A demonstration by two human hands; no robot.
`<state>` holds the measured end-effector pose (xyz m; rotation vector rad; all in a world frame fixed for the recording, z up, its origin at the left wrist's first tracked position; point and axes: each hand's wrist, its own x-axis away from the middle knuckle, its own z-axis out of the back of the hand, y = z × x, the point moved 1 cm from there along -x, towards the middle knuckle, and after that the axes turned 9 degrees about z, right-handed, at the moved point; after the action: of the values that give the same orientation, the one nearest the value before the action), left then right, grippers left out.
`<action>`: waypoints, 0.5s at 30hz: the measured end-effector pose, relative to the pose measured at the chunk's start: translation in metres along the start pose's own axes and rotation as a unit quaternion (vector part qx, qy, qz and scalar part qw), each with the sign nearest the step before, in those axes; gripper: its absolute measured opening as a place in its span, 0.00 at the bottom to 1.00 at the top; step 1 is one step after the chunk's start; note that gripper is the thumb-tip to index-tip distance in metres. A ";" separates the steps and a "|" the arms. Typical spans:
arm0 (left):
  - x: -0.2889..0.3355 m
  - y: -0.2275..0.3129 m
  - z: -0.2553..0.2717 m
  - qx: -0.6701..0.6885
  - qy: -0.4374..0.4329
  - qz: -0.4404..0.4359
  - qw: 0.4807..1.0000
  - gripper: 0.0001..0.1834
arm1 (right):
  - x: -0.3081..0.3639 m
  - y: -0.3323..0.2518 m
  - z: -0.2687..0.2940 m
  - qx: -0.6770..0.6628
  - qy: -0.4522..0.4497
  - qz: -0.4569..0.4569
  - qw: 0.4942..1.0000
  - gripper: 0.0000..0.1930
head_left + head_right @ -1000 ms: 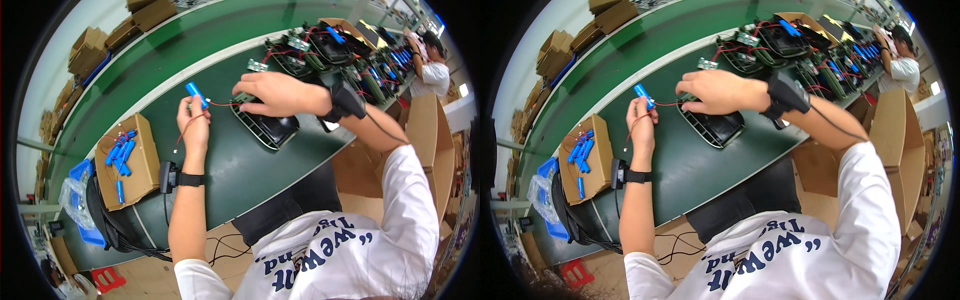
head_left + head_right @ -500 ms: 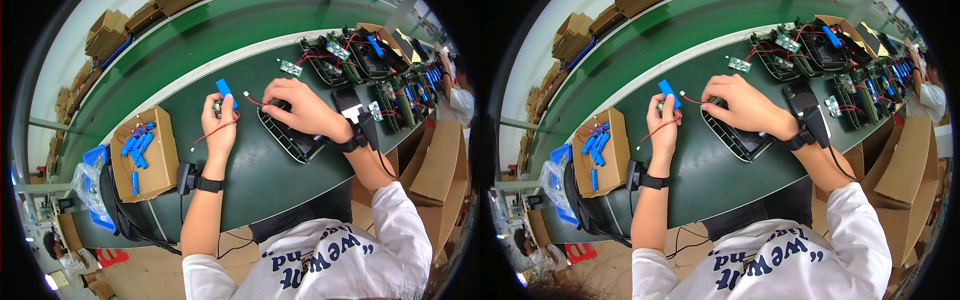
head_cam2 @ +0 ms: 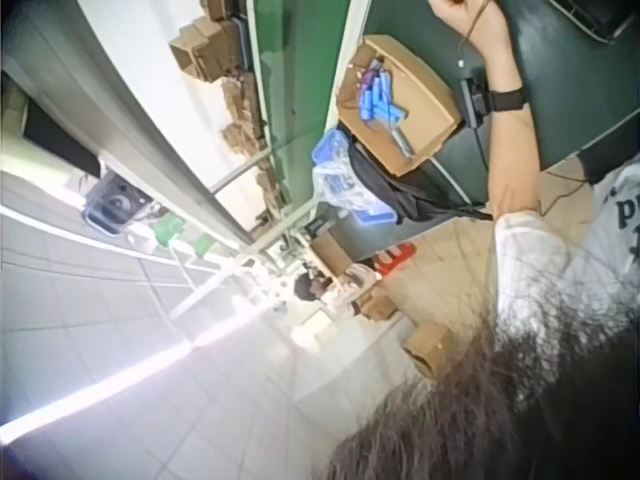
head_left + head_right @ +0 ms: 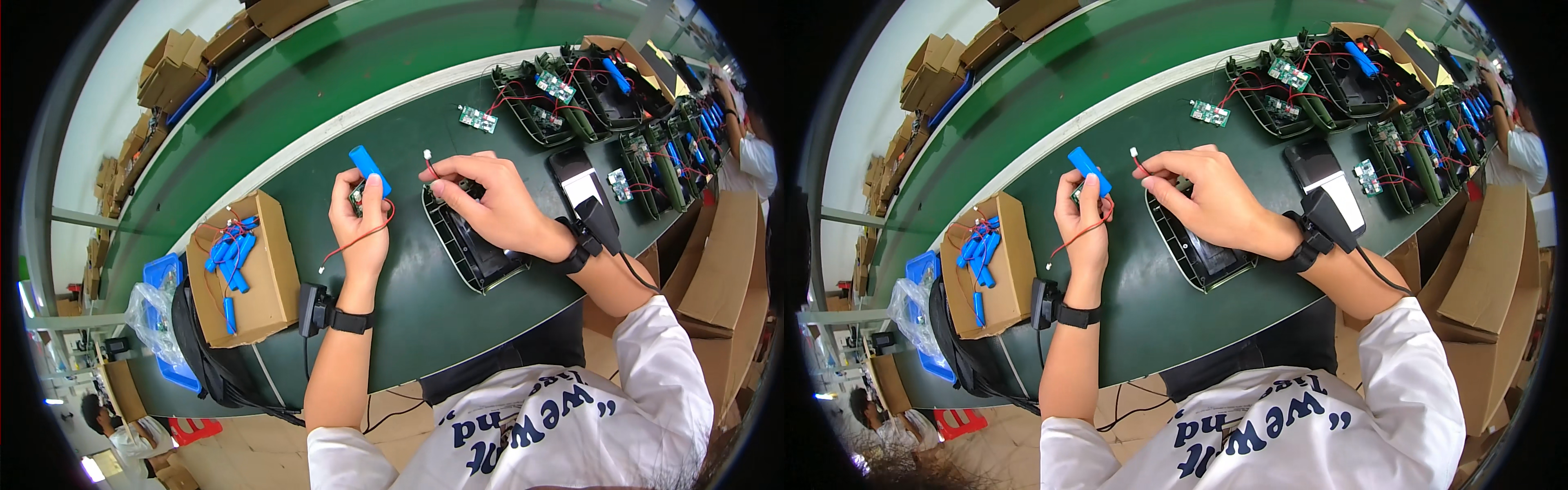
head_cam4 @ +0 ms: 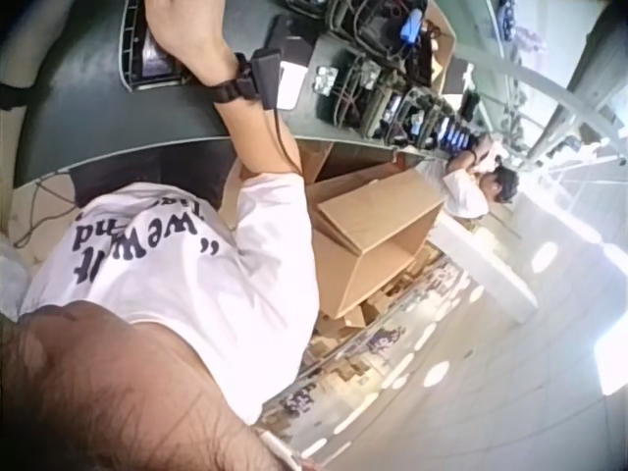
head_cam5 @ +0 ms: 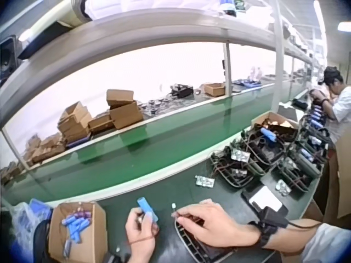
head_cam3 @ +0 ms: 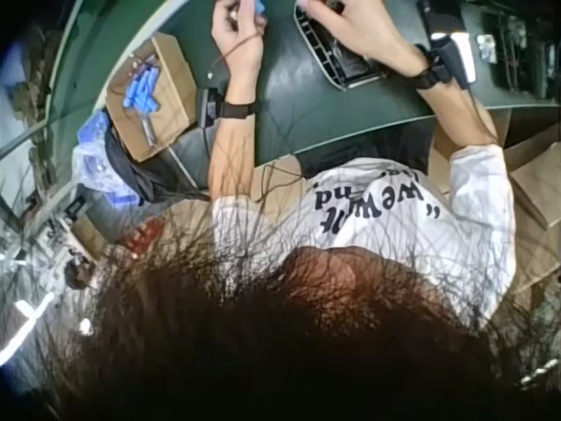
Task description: Assembling battery packs and circuit boards into plastic housings on a factory assembly line.
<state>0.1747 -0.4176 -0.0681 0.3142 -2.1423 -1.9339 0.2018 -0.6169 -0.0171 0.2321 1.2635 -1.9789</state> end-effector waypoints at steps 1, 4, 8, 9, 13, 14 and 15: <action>0.001 0.001 -0.001 0.000 -0.003 0.001 1.000 0.10 | -0.001 -0.001 0.002 0.002 0.002 -0.002 1.000 0.10; 0.004 0.005 -0.004 -0.027 -0.030 -0.029 0.999 0.10 | -0.003 -0.003 0.008 -0.119 0.027 -0.025 0.992 0.10; 0.011 0.003 -0.007 -0.103 -0.038 -0.082 0.991 0.12 | -0.008 0.005 0.019 -0.248 0.026 -0.096 0.964 0.11; 0.011 0.002 -0.007 -0.101 -0.034 -0.072 0.992 0.12 | -0.009 0.008 0.020 -0.305 0.021 -0.122 0.944 0.12; 0.011 0.009 -0.010 -0.102 -0.017 -0.074 0.992 0.13 | -0.011 0.011 0.027 -0.293 -0.038 -0.150 0.944 0.12; 0.012 0.010 -0.010 -0.086 -0.009 -0.071 0.994 0.14 | -0.010 0.011 0.027 -0.294 -0.038 -0.150 0.943 0.12; 0.012 0.010 -0.009 -0.086 -0.010 -0.071 0.994 0.14 | -0.009 0.011 0.027 -0.293 -0.058 -0.150 0.943 0.12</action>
<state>0.1658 -0.4290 -0.0570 0.4262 -1.9957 -2.1911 0.2219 -0.6373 -0.0065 -0.3854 1.8201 -1.7231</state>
